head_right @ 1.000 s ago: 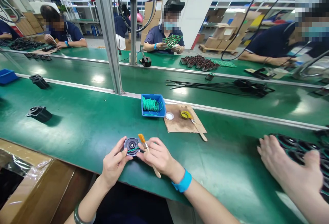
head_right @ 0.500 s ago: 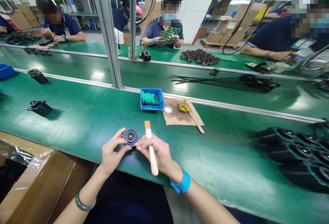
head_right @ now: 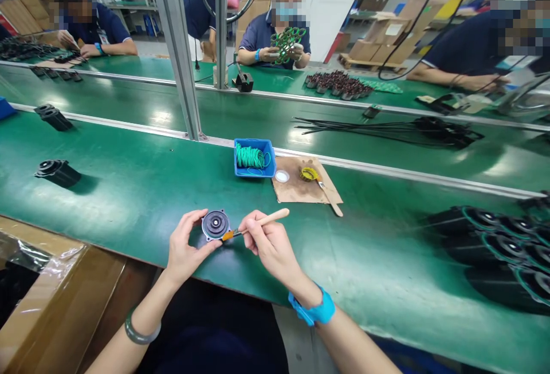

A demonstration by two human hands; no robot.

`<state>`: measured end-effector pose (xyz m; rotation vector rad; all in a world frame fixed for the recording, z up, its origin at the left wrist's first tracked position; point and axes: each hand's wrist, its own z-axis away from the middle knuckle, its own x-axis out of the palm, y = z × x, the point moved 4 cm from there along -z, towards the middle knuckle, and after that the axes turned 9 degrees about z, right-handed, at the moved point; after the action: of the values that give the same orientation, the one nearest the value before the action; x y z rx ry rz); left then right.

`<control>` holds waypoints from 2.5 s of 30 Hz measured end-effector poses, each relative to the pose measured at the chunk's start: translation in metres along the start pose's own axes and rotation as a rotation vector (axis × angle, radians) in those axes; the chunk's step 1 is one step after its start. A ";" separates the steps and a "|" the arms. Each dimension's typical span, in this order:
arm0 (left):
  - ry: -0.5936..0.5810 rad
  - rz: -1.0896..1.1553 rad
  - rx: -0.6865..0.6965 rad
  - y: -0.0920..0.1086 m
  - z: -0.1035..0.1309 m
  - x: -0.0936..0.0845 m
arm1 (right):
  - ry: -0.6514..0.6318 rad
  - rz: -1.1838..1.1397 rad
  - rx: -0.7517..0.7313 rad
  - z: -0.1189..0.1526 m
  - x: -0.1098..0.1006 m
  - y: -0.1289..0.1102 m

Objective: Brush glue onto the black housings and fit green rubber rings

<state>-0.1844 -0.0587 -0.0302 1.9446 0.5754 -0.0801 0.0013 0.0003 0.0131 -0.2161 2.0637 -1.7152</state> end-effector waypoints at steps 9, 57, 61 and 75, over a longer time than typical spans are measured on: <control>-0.014 0.025 -0.025 -0.003 0.001 0.000 | -0.005 0.119 -0.050 -0.006 0.003 0.003; -0.004 0.006 0.187 0.015 0.006 0.011 | -0.042 0.583 -0.634 0.024 0.018 -0.043; -0.010 0.105 0.045 0.006 0.005 0.008 | -0.055 0.639 -0.632 0.019 0.012 -0.038; 0.065 0.460 -0.322 -0.015 0.012 -0.001 | 0.087 0.235 -0.282 -0.002 -0.022 -0.019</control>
<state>-0.1892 -0.0652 -0.0475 1.7213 0.1567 0.3468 0.0164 0.0067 0.0366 0.0167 2.2886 -1.3160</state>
